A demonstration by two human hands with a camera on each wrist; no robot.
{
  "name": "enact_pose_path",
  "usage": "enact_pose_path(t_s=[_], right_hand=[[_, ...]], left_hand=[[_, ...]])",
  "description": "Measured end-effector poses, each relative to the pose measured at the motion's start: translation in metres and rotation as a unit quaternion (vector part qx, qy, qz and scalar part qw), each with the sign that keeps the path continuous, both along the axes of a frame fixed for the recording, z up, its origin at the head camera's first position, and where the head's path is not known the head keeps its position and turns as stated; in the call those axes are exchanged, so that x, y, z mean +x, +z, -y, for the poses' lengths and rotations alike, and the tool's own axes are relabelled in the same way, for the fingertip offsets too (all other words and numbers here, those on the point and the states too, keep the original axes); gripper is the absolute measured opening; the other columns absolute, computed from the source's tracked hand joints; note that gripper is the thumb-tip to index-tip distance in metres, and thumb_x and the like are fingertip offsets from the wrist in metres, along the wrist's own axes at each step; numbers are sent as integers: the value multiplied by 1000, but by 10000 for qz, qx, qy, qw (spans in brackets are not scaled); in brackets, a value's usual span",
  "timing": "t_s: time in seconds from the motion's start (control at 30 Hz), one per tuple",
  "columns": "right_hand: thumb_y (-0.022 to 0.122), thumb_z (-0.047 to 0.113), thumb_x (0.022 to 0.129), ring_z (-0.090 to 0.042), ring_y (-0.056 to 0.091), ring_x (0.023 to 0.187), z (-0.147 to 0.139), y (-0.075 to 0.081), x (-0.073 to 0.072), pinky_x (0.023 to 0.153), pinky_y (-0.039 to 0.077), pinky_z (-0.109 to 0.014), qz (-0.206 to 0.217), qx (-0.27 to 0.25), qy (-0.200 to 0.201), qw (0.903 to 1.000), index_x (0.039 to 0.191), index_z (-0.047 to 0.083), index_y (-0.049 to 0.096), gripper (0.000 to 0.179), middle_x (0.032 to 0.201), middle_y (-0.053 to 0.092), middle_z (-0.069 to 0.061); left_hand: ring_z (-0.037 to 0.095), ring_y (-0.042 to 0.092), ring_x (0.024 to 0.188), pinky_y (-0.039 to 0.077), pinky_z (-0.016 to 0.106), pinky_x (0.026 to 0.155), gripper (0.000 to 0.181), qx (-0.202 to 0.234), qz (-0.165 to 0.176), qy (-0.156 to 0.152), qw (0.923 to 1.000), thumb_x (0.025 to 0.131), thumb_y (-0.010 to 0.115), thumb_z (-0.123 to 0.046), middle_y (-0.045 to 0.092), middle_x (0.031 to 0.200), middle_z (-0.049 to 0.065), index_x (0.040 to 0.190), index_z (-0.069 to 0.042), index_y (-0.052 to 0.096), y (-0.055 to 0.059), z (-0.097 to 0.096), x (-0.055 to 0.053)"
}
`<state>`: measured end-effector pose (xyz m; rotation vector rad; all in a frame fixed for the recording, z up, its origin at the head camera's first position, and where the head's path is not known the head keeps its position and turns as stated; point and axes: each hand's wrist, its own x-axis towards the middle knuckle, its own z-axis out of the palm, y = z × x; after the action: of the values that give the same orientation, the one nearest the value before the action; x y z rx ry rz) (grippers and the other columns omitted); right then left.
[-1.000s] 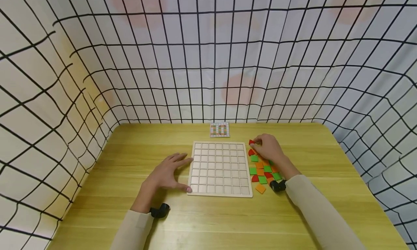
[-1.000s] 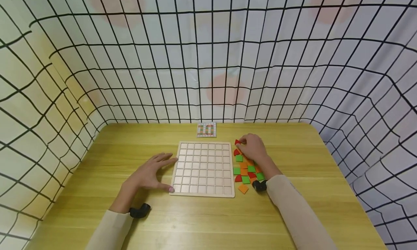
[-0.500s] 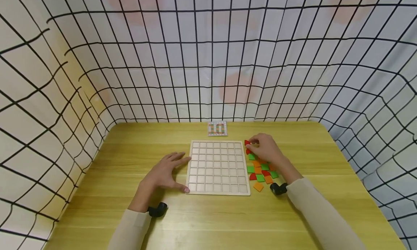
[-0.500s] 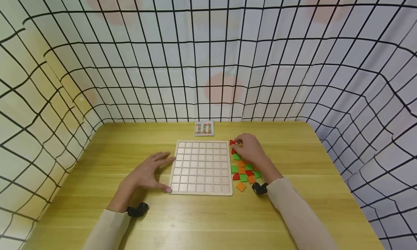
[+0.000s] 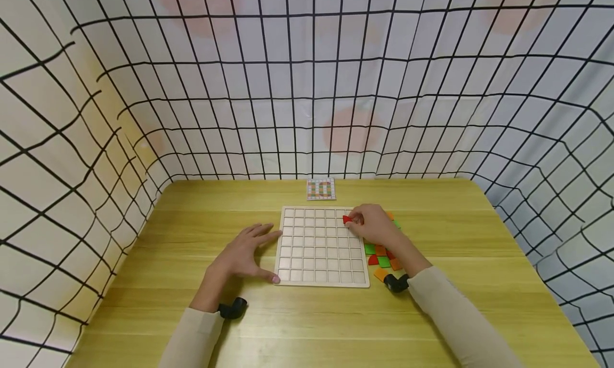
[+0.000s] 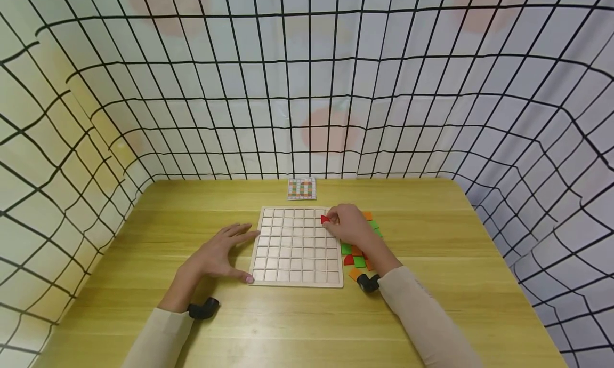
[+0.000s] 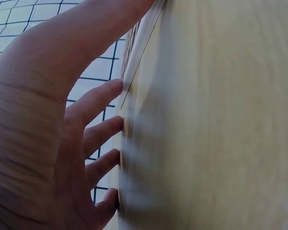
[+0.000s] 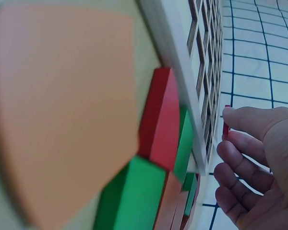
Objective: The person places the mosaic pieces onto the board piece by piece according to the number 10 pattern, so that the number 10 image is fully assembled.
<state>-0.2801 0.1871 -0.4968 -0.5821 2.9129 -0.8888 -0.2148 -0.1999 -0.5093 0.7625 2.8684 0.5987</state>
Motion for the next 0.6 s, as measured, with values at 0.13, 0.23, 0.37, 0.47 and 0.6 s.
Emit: enact_pose_path(t_s=[0.13, 0.23, 0.37, 0.47, 0.6], right_hand=[[76, 28, 94, -19, 60, 84, 6, -1, -2, 78, 55, -36, 5, 46, 26, 10000, 110, 7, 77, 27, 99, 73, -5], [75, 28, 94, -19, 61, 88, 9, -1, -2, 82, 56, -38, 82, 104, 45, 9999, 111, 6, 77, 28, 101, 72, -6], [74, 27, 95, -20, 61, 88, 12, -1, -3, 83, 56, -40, 114, 213, 82, 9997, 112, 5, 76, 28, 100, 72, -6], [73, 28, 95, -20, 61, 88, 14, -1, -3, 83, 56, -40, 84, 338, 67, 9994, 111, 7, 77, 27, 99, 71, -6], [73, 29, 95, -20, 61, 88, 17, 1, -2, 83, 56, -41, 79, 444, 72, 9990, 112, 8, 77, 26, 98, 71, -5]], left_hand=[[41, 26, 156, 34, 74, 113, 116, 7, 6, -4, 10000, 58, 83, -80, 34, 169, 4, 157, -34, 44, 0, 0, 1], [40, 25, 156, 33, 74, 114, 116, 20, 31, 3, 10000, 58, 83, -80, 33, 169, 4, 157, -34, 45, 1, 0, 2], [40, 24, 157, 32, 74, 115, 116, 21, 66, -1, 10000, 58, 82, -81, 32, 169, 4, 157, -33, 45, 2, -1, 2], [41, 24, 157, 32, 73, 116, 116, 12, 64, -19, 10000, 59, 82, -81, 32, 169, 4, 157, -33, 44, 2, -1, 1], [41, 23, 157, 31, 73, 116, 116, 14, 57, -39, 10000, 59, 83, -79, 32, 169, 5, 157, -31, 44, 2, -1, 1]])
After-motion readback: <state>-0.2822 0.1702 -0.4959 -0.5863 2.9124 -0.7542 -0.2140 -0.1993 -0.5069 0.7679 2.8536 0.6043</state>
